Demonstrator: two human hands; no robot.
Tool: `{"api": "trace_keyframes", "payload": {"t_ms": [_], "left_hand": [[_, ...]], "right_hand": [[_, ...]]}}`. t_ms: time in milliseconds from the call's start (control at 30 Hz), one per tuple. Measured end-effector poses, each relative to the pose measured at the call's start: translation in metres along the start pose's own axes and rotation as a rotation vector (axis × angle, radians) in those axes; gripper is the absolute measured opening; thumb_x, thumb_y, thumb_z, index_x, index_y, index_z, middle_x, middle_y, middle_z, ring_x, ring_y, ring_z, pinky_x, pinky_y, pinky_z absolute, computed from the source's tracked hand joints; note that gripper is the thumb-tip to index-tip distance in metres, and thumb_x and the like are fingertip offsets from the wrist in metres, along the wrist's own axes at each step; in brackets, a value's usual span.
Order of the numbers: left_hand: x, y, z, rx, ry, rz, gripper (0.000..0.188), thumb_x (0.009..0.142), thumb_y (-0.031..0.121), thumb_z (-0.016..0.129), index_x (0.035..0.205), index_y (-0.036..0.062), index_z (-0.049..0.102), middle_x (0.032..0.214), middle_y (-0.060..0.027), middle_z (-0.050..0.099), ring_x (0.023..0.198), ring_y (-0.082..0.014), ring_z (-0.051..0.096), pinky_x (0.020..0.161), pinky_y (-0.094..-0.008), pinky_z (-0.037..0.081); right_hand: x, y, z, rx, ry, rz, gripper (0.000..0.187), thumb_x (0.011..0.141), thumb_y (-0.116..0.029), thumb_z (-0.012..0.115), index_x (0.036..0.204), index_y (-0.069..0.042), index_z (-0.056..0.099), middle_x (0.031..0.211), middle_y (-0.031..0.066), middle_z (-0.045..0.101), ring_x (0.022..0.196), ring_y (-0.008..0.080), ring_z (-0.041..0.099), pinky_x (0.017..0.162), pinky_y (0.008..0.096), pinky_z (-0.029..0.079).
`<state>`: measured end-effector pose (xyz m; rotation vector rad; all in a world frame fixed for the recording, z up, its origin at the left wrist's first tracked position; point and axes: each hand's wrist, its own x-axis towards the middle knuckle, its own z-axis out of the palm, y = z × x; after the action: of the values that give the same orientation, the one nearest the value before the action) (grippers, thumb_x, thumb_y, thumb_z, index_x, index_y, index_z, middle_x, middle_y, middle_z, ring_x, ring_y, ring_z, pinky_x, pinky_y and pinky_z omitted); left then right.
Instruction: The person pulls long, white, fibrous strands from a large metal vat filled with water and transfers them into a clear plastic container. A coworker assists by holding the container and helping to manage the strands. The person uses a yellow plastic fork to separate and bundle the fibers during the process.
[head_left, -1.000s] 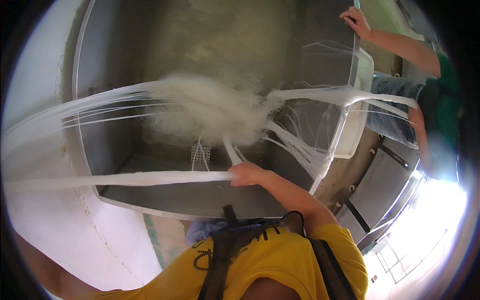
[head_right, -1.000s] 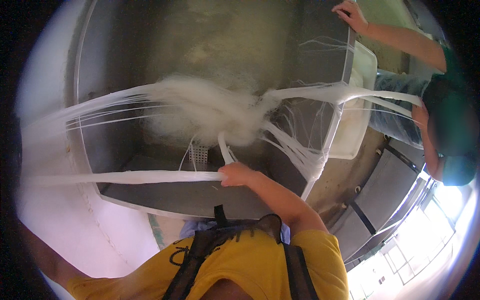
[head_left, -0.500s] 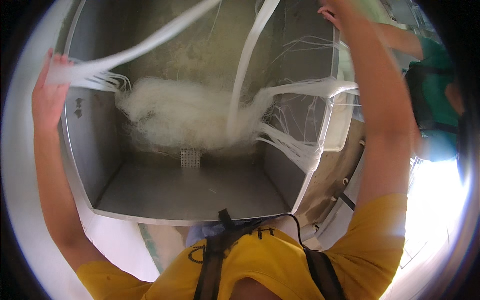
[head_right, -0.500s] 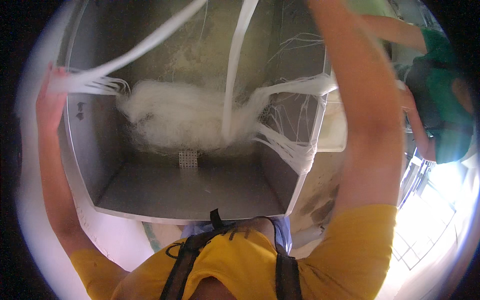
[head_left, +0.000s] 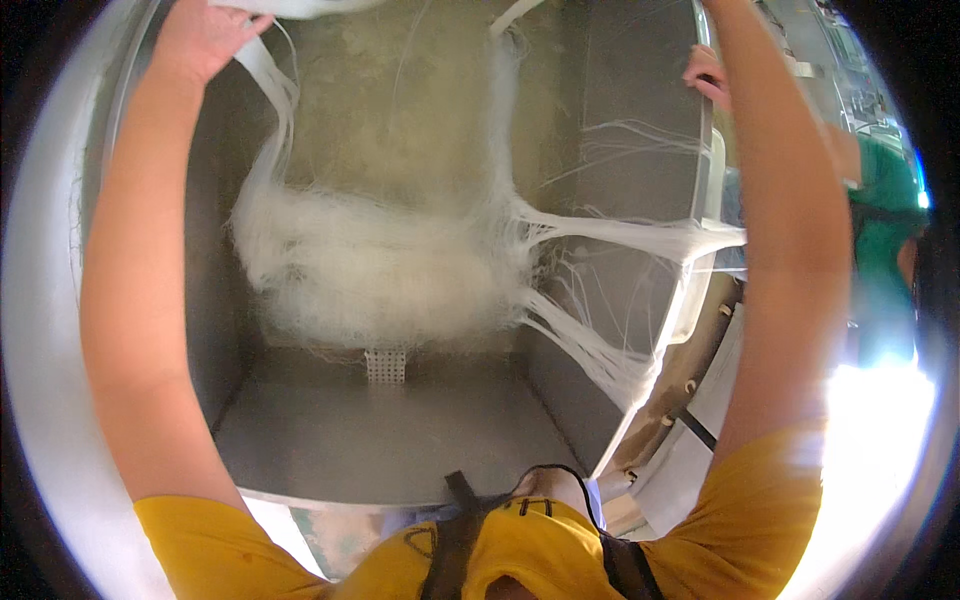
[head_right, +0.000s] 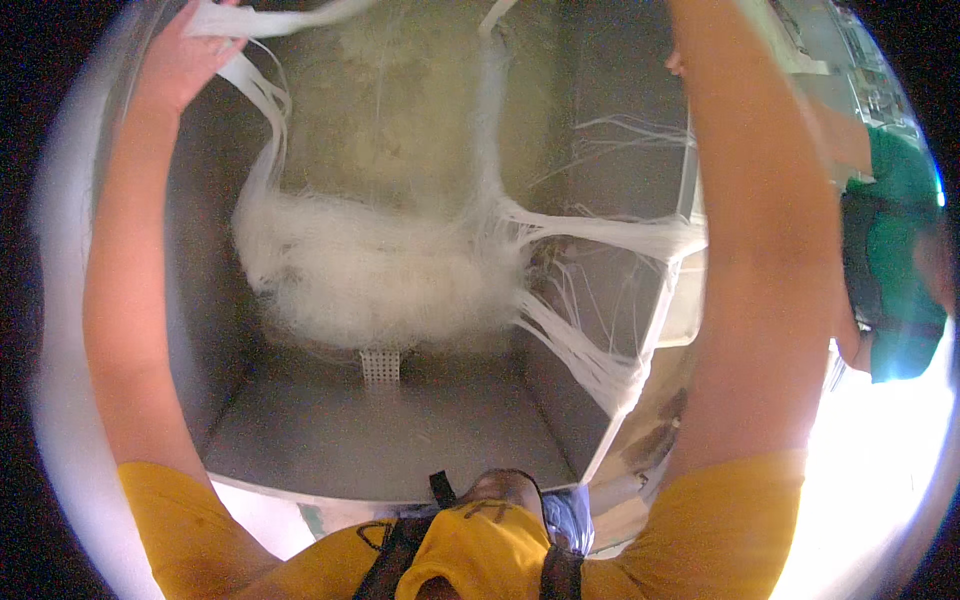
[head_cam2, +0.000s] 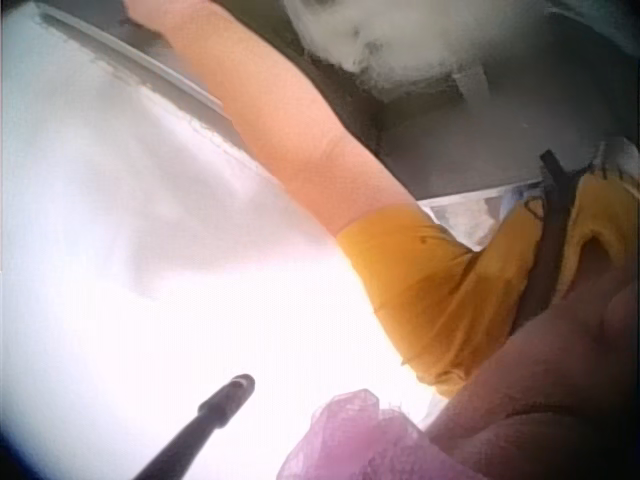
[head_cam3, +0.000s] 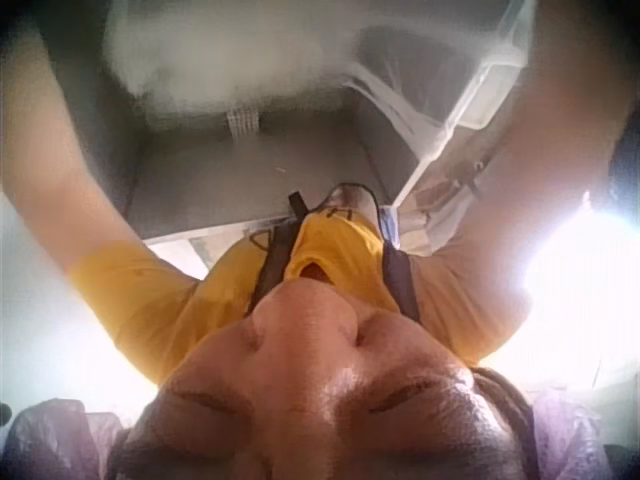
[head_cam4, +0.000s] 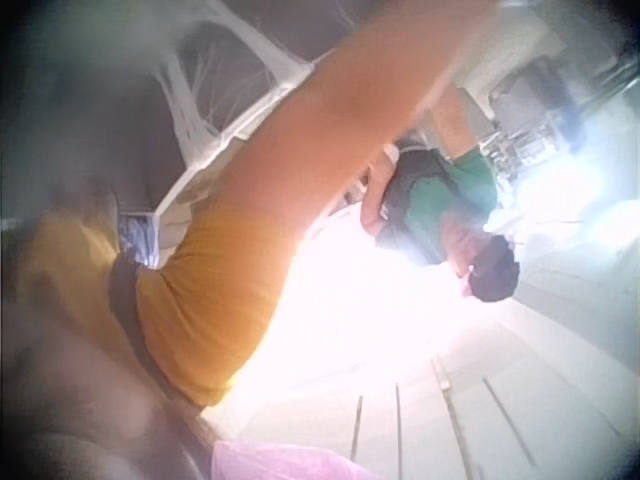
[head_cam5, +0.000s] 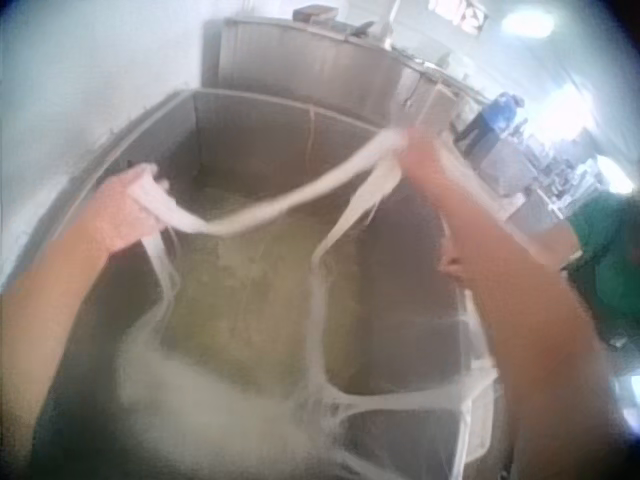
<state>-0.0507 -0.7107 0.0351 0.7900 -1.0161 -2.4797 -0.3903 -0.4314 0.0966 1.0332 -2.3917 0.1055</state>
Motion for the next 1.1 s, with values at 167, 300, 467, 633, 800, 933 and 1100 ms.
{"api": "trace_keyframes", "payload": {"t_ms": [167,300,467,633,800,933,1100], "left_hand": [[0.007,-0.051,-0.067,0.512,0.078,-0.208,0.051,0.083,0.034,0.046,0.126,0.0123,0.030,0.126,-0.0148,0.033,0.116,-0.0294,0.032,0.095,-0.0450,0.028],[-0.027,-0.102,-0.109,1.138,0.110,-0.114,0.052,0.082,0.028,0.049,0.128,0.0097,0.033,0.130,-0.0156,0.034,0.121,-0.0257,0.032,0.097,-0.0355,0.027],[-0.121,-0.195,-0.199,1.718,-0.211,0.030,0.040,0.084,0.022,0.046,0.119,0.0027,0.041,0.123,-0.0173,0.041,0.116,-0.0296,0.037,0.097,-0.0351,0.028],[-0.171,-0.286,-0.245,1.551,-0.238,-0.185,0.036,0.085,0.020,0.044,0.116,0.0020,0.044,0.121,-0.0194,0.042,0.115,-0.0309,0.038,0.097,-0.0350,0.029],[-0.090,-0.305,-0.302,2.127,-0.643,-0.740,0.034,0.085,0.024,0.041,0.111,0.0041,0.049,0.119,-0.0176,0.045,0.110,-0.0306,0.042,0.093,-0.0355,0.033],[-0.021,-0.273,-0.341,2.366,-0.791,-0.816,0.034,0.085,0.029,0.039,0.109,0.0082,0.051,0.116,-0.0147,0.048,0.106,-0.0304,0.045,0.090,-0.0377,0.035],[0.051,-0.184,-0.352,1.976,-0.147,-0.682,0.037,0.084,0.032,0.040,0.113,0.0106,0.047,0.118,-0.0123,0.046,0.107,-0.0285,0.045,0.089,-0.0378,0.037]], "right_hand": [[-0.125,-0.068,0.087,0.297,-0.278,0.185,0.031,0.071,-0.017,0.058,0.099,-0.005,0.055,0.087,0.0132,0.057,0.086,0.0263,0.052,0.079,0.0361,0.040],[-0.235,-0.148,0.121,0.946,-0.387,0.629,0.037,0.072,-0.017,0.061,0.106,-0.007,0.052,0.092,0.0117,0.055,0.089,0.0235,0.051,0.081,0.0344,0.039],[-0.384,-0.237,0.083,0.760,-0.789,0.217,0.052,0.070,-0.011,0.060,0.118,-0.008,0.040,0.122,0.0167,0.040,0.113,0.0341,0.036,0.097,0.0423,0.028],[-0.490,-0.295,0.063,0.621,-1.128,0.230,0.056,0.072,-0.020,0.059,0.121,-0.003,0.037,0.123,0.0154,0.039,0.114,0.0308,0.036,0.096,0.0398,0.029],[-0.504,-0.315,0.085,0.625,-1.245,0.395,0.054,0.080,-0.029,0.051,0.125,-0.006,0.033,0.127,0.0165,0.035,0.118,0.0316,0.031,0.099,0.0403,0.024],[-0.458,-0.292,0.153,0.459,-1.630,0.305,0.050,0.079,-0.033,0.049,0.121,-0.009,0.039,0.120,0.0152,0.043,0.110,0.0308,0.041,0.092,0.0419,0.033],[-0.405,-0.220,0.228,0.245,-1.594,0.155,0.049,0.081,-0.036,0.040,0.121,-0.006,0.039,0.111,0.0169,0.050,0.103,0.0312,0.048,0.089,0.0410,0.035]]}}
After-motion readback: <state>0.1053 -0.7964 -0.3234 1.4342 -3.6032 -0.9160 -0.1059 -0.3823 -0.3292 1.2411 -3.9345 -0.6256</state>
